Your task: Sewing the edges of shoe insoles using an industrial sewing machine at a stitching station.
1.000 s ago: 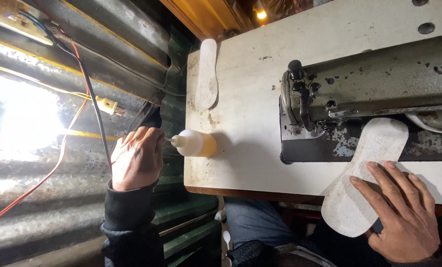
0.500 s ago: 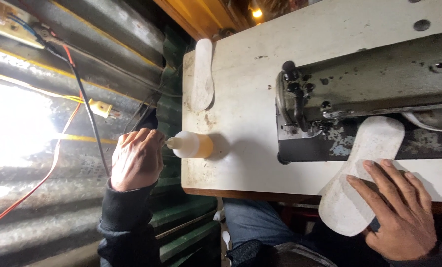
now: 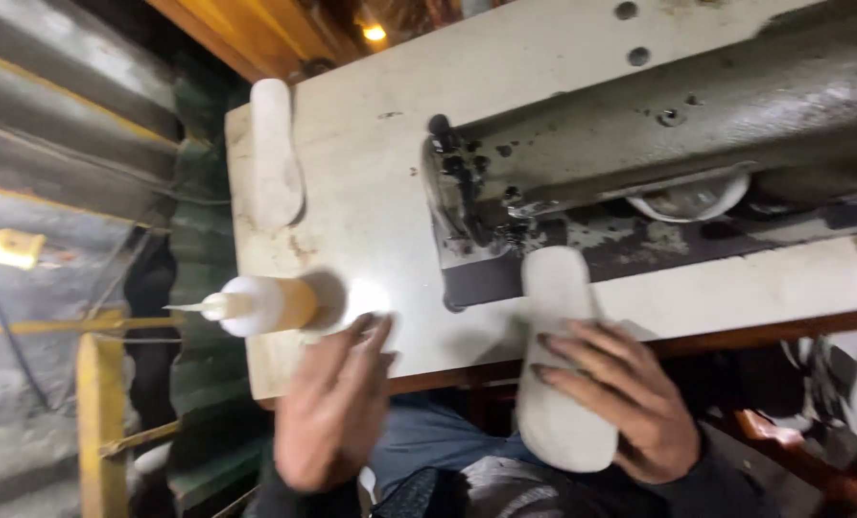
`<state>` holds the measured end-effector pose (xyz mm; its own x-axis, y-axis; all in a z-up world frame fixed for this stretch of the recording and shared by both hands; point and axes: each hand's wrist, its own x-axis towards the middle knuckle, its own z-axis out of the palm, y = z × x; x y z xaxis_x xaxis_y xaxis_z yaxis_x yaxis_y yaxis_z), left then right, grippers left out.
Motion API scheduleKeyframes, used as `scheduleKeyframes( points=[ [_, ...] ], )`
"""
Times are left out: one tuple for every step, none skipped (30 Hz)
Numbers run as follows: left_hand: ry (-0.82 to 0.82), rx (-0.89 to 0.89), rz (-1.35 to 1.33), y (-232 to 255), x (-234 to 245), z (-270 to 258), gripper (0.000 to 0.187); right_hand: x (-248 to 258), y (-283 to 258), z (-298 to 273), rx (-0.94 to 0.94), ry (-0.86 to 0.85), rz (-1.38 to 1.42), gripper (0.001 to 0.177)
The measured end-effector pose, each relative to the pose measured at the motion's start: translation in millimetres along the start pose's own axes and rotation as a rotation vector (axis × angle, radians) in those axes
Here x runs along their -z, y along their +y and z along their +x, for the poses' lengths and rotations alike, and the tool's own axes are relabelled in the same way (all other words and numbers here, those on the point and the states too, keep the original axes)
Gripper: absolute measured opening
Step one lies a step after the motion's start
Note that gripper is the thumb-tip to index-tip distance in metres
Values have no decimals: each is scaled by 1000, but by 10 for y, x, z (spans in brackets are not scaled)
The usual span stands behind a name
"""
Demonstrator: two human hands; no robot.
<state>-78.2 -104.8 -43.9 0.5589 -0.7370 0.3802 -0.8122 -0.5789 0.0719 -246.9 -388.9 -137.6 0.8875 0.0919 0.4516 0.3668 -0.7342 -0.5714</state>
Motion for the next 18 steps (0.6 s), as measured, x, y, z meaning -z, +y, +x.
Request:
scheduleKeyframes(
  points=[
    [-172, -52, -134, 89, -228, 0, 49, 31, -40, 9, 32, -43, 136, 85],
    [-172, -74, -162, 132, -390, -59, 49, 13, -112, 48, 6, -41, 113, 85],
    [-233, -113, -210, 199, -550, -113, 62, 8, -172, 79, 29, -40, 157, 71],
    [-290, -169, -266, 284, -729, -139, 76, 28, -236, 92, 43, -32, 185, 57],
    [-286, -209, -301, 350, -733, -102, 76, 16, -263, 48, 7, -22, 147, 57],
    [-227, -207, -360, 410, -765, -50, 58, 1, -259, 5, 20, 31, 123, 50],
    [-171, -201, -420, 476, -792, 5, 45, -6, -248, -38, 35, 81, 97, 43],
    [-167, -239, -441, 546, -759, 63, 45, -16, -285, -162, 13, 98, 65, 43],
    [-109, -139, -467, 614, -716, 116, 41, -29, -329, -281, -77, 193, 308, 52],
    [-56, -28, -486, 660, -667, 148, 38, -72, -360, -380, -153, 288, 563, 61],
    [-56, -55, -500, 734, -744, 245, 38, 115, -381, -397, -162, 308, 542, 61],
    [-38, -117, -540, 805, -799, 320, 37, 293, -400, -405, -162, 352, 550, 46],
    [-20, -179, -580, 872, -851, 393, 36, 465, -425, -413, -163, 396, 557, 33],
    [-17, -189, -578, 1017, -975, 479, 36, 507, -456, -540, -159, 405, 553, 33],
    [-65, -281, -628, 1161, -1098, 564, 39, 546, -487, -667, -245, 460, 679, 27],
    [-115, -373, -677, 1308, -1221, 651, 42, 585, -516, -796, -331, 517, 805, 23],
    [-114, -384, -673, 1510, -1397, 757, 42, 549, -511, -982, -325, 526, 802, 23],
    [-102, -466, -690, 1710, -1570, 850, 46, 514, -501, -1169, -404, 604, 879, 21]
  ],
)
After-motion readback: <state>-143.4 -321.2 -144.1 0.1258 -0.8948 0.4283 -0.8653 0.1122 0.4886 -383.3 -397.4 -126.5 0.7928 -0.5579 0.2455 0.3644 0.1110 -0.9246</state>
